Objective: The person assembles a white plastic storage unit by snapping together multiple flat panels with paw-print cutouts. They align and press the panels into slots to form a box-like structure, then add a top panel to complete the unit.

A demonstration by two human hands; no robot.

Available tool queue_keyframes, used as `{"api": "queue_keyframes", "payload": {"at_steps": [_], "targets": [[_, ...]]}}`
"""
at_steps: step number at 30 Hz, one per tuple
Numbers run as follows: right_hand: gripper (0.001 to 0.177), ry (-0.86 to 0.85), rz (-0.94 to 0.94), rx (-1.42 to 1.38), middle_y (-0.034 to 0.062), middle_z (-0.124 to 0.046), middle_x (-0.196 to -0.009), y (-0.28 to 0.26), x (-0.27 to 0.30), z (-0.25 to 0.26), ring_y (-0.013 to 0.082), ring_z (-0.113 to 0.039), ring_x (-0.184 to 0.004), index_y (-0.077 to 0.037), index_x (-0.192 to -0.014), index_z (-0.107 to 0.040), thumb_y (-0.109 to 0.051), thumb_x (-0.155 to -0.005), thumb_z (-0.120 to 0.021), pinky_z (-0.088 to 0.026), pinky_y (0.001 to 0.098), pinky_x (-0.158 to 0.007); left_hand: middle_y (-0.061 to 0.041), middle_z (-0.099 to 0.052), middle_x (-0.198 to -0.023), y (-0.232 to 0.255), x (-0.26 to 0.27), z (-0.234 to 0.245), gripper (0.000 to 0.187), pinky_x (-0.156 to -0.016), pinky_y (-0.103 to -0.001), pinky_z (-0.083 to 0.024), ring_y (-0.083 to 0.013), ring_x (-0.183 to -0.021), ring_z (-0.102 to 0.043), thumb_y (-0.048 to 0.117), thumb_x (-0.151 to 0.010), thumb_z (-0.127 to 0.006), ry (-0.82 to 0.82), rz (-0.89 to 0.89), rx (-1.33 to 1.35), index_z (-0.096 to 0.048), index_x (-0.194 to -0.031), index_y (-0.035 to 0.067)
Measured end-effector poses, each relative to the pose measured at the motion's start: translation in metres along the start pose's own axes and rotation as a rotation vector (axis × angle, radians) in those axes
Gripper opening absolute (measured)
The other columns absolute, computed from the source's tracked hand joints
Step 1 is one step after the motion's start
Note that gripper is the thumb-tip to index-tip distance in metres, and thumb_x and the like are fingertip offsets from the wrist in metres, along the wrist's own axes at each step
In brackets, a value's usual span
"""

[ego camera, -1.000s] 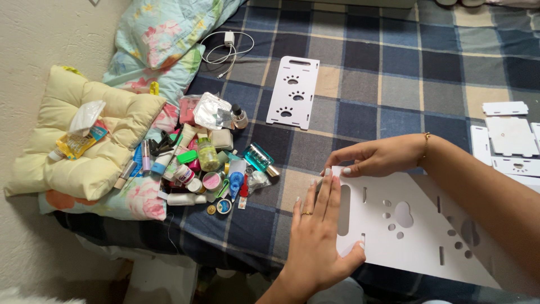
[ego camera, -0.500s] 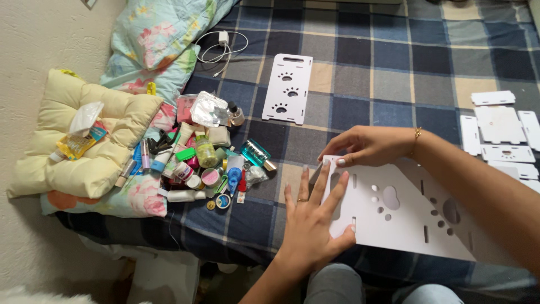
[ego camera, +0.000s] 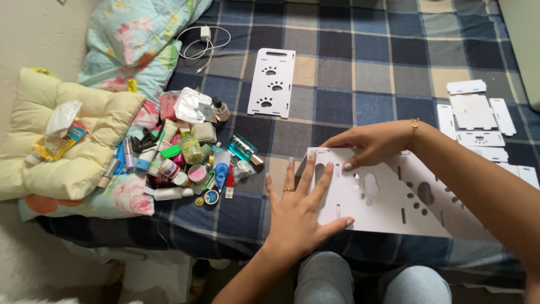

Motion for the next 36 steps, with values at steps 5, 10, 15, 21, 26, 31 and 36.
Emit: {"api": "queue_keyframes", "payload": {"at_steps": [5,10,15,21,26,31,36], "targets": [[0.060,0.184,-0.102,0.225,0.0114,-0.073,-0.120,0.010,-0.008,0.004,0.0238,-0.073,-0.105,-0.015,-0.135,-0.062,-0.038,-0.083,-0.080,-0.059,0.0358,-0.088,-0.020,-0.027,-0.163,-0.008,-0.004,0.005,0.101,-0.105,-0.083,-0.008,-0.0496,-0.146,-0.024,0.074,-0.078,-0.065,-0.071,-0.009,-0.088,-0.036,-0.158,0.019],[0.053,0.529,-0.227,0.296,0.0154,-0.075,-0.105,0.031,0.001,0.027,0.0287,-0.075,-0.097,-0.005,-0.112,-0.067,-0.040,-0.077,-0.086,-0.062,0.0382,-0.081,-0.019,-0.027,-0.159,-0.008,-0.016,0.007,0.101,-0.104,-0.084,-0.005,-0.0506,-0.144,-0.022,0.074,-0.077,-0.066,-0.101,-0.011,-0.182,-0.033,-0.154,0.018],[0.028,0.824,-0.234,0.221,0.0104,-0.078,-0.107,0.068,0.060,0.029,0.0259,-0.075,-0.098,-0.010,-0.106,-0.075,-0.032,-0.092,-0.065,-0.060,0.0392,-0.083,-0.022,-0.031,-0.158,0.001,-0.028,0.016,0.108,-0.111,-0.074,-0.012,-0.0434,-0.148,-0.025,0.068,-0.075,-0.072,-0.175,-0.058,-0.231,-0.033,-0.152,0.002],[0.026,0.791,-0.175,0.076,0.0119,-0.080,-0.106,0.093,0.084,0.015,0.0254,-0.072,-0.101,-0.010,-0.110,-0.079,-0.027,-0.095,-0.066,-0.058,0.0422,-0.087,-0.021,-0.036,-0.156,0.006,-0.053,0.018,0.109,-0.115,-0.066,-0.017,-0.0389,-0.150,-0.026,0.065,-0.069,-0.081,-0.451,-0.006,-0.403,-0.041,-0.145,-0.003],[0.027,0.677,-0.089,0.088,0.0100,-0.081,-0.103,0.083,0.068,0.028,0.0231,-0.075,-0.096,-0.011,-0.109,-0.080,-0.020,-0.085,-0.072,-0.062,0.0378,-0.079,-0.018,-0.051,-0.143,0.007,-0.104,0.002,0.079,-0.114,-0.066,-0.022,-0.0365,-0.136,-0.044,0.060,-0.084,-0.074,-0.426,0.018,-0.352,-0.052,-0.140,0.009],[0.028,0.630,-0.057,0.054,0.0096,-0.082,-0.096,0.076,0.063,0.032,0.0225,-0.077,-0.087,-0.008,-0.104,-0.082,-0.025,-0.082,-0.076,-0.063,0.0355,-0.075,-0.010,-0.081,-0.094,-0.018,-0.162,-0.038,0.044,-0.078,-0.040,-0.060,-0.0238,-0.083,-0.076,0.052,-0.092,-0.065,-0.387,0.055,0.088,-0.081,-0.103,0.012],[0.028,0.632,-0.039,0.055,0.0099,-0.082,-0.092,0.068,0.066,0.026,0.0229,-0.076,-0.080,-0.007,-0.100,-0.083,-0.025,-0.080,-0.076,-0.061,0.0345,-0.074,-0.011,-0.077,-0.076,-0.026,-0.173,-0.066,0.032,-0.060,-0.032,-0.055,-0.0216,-0.065,-0.073,0.038,-0.081,-0.076,-0.449,-0.051,0.337,-0.082,-0.089,0.008]]}}
Point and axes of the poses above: each hand's wrist, its own x-axis away from the middle knuckle, its own z-axis out of the back of the hand, y = z × x, the point moved 5 cm from there along -x, towards the middle knuckle
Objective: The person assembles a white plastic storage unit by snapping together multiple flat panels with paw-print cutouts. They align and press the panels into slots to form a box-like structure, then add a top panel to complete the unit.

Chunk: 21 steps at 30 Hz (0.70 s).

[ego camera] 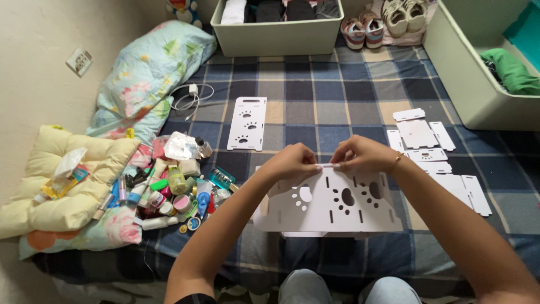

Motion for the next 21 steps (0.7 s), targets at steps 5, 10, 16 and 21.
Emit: {"api": "queue_keyframes", "payload": {"at_steps": [5,10,16,21], "targets": [[0.027,-0.003,-0.098,-0.051,0.0082,-0.076,-0.089,-0.006,0.016,-0.001,0.0197,-0.072,-0.078,-0.006,-0.098,-0.085,-0.025,-0.082,-0.076,-0.059,0.0320,-0.073,-0.015,-0.076,-0.072,0.007,-0.001,-0.001,0.032,-0.057,-0.032,-0.056,-0.0235,-0.060,-0.073,0.035,-0.072,-0.083,-0.006,0.064,0.034,-0.081,-0.079,0.004],[0.025,-0.021,-0.043,-0.109,0.0077,-0.071,-0.083,-0.014,0.023,-0.005,0.0175,-0.068,-0.075,-0.004,-0.097,-0.085,-0.022,-0.081,-0.078,-0.057,0.0307,-0.069,-0.018,-0.075,-0.072,0.025,0.001,-0.001,0.037,-0.062,-0.032,-0.055,-0.0248,-0.062,-0.072,0.037,-0.072,-0.086,-0.003,0.081,-0.127,-0.081,-0.076,0.001],[0.023,-0.032,-0.158,-0.083,0.0062,-0.070,-0.081,-0.011,0.034,0.000,0.0170,-0.067,-0.073,-0.006,-0.097,-0.086,-0.021,-0.080,-0.077,-0.055,0.0302,-0.067,-0.018,-0.075,-0.070,0.038,0.017,0.000,0.030,-0.059,-0.032,-0.057,-0.0241,-0.059,-0.073,0.030,-0.073,-0.083,-0.004,0.125,0.179,-0.080,-0.079,0.000],[0.024,-0.073,-0.174,-0.119,0.0052,-0.073,-0.082,-0.013,0.035,0.000,0.0156,-0.066,-0.072,-0.006,-0.095,-0.086,-0.022,-0.079,-0.078,-0.055,0.0298,-0.067,-0.016,-0.075,-0.069,0.046,0.027,0.002,0.027,-0.058,-0.032,-0.055,-0.0209,-0.059,-0.070,0.027,-0.076,-0.082,-0.043,0.115,0.274,-0.081,-0.079,0.000]]}}
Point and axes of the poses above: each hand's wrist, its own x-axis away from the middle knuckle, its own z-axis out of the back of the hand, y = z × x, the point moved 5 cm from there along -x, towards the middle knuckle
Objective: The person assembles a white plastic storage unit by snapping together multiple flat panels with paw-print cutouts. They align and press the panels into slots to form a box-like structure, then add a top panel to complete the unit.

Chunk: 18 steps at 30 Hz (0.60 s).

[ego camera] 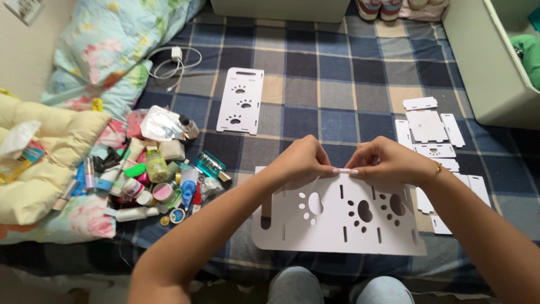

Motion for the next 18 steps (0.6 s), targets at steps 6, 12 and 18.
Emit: {"api": "queue_keyframes", "payload": {"at_steps": [6,12,18], "targets": [[0.025,0.026,0.005,0.082,0.0047,-0.071,-0.079,0.004,0.003,-0.002,0.0163,-0.063,-0.069,-0.008,-0.094,-0.085,-0.026,-0.077,-0.079,-0.052,0.0317,-0.066,-0.016,-0.075,-0.069,0.002,0.011,0.000,0.028,-0.058,-0.031,-0.057,-0.0195,-0.058,-0.071,0.026,-0.079,-0.080,0.034,-0.113,0.017,-0.080,-0.082,-0.002],[0.023,0.152,0.042,0.228,0.0065,-0.065,-0.077,0.006,0.014,-0.007,0.0225,-0.056,-0.071,-0.012,-0.094,-0.085,-0.032,-0.084,-0.081,-0.051,0.0368,-0.066,-0.011,-0.073,-0.068,0.009,0.028,-0.011,0.028,-0.093,-0.049,-0.048,-0.0248,-0.064,-0.070,0.031,-0.088,-0.072,0.229,-0.365,-0.235,-0.077,-0.080,0.004],[0.017,0.424,0.160,0.224,-0.0007,-0.065,-0.087,0.005,0.030,-0.026,0.0129,-0.061,-0.082,-0.018,-0.098,-0.080,-0.025,-0.085,-0.072,-0.051,0.0297,-0.071,-0.010,-0.070,-0.067,0.000,0.032,-0.017,0.030,-0.107,-0.053,-0.040,-0.0272,-0.070,-0.069,0.034,-0.092,-0.070,0.300,-0.453,-0.412,-0.073,-0.082,0.007]]}}
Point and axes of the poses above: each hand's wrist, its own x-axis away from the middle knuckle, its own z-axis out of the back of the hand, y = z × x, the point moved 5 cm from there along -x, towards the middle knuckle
